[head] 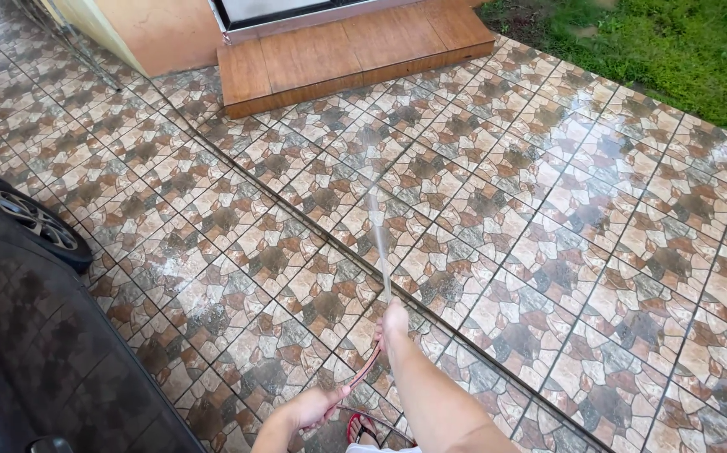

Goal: Spraying water from a hose to clean a tiled driveway and then coiling the hose for storage.

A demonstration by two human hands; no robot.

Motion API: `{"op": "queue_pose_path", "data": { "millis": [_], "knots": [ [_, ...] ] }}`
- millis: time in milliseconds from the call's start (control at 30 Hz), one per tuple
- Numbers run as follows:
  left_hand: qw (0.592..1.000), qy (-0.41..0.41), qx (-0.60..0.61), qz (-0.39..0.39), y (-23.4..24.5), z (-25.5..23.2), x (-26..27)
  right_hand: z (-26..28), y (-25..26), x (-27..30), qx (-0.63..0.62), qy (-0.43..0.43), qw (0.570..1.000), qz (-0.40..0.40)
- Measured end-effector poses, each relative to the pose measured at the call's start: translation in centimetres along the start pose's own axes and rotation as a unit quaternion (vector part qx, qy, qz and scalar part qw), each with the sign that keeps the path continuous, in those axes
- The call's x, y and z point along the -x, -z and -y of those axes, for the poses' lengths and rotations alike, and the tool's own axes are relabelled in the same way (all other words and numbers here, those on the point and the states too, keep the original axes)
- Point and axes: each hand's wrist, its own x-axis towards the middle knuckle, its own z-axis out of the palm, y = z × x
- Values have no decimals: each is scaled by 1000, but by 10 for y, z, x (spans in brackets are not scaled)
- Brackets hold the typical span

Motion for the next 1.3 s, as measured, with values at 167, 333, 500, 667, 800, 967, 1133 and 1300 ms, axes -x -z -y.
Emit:
{"op": "queue_pose_path", "data": {
  "millis": [167, 333, 500, 667, 800, 967, 1133, 1300],
  "knots": [
    [997, 10, -71, -9, 2, -18, 16, -1, 3, -13, -20, 2, 1000, -9],
    [997, 8, -78, -6, 1, -25, 17, 5, 7, -10, -19, 6, 1000, -8],
    [994, -23, -106, -17, 3, -28, 7, 2, 11, -45, -70, 1, 998, -9],
    [992, -30, -119, -18, 1, -43, 10, 20, 20, -23, -77, 15, 996, -30],
    [988, -59, -141, -17, 0, -55, 18, 16, 27, -52, -114, 30, 992, -33],
    [985, -38, -166, -12, -3, -73, 30, 18, 41, -57, -132, 20, 991, -25],
    [979, -36, -200, 7, -5, -64, 19, 10, 51, -52, -114, 15, 992, -52],
    [986, -18, -155, 59, -8, -43, -6, -6, 61, -54, -97, 4, 994, -43]
  ]
}}
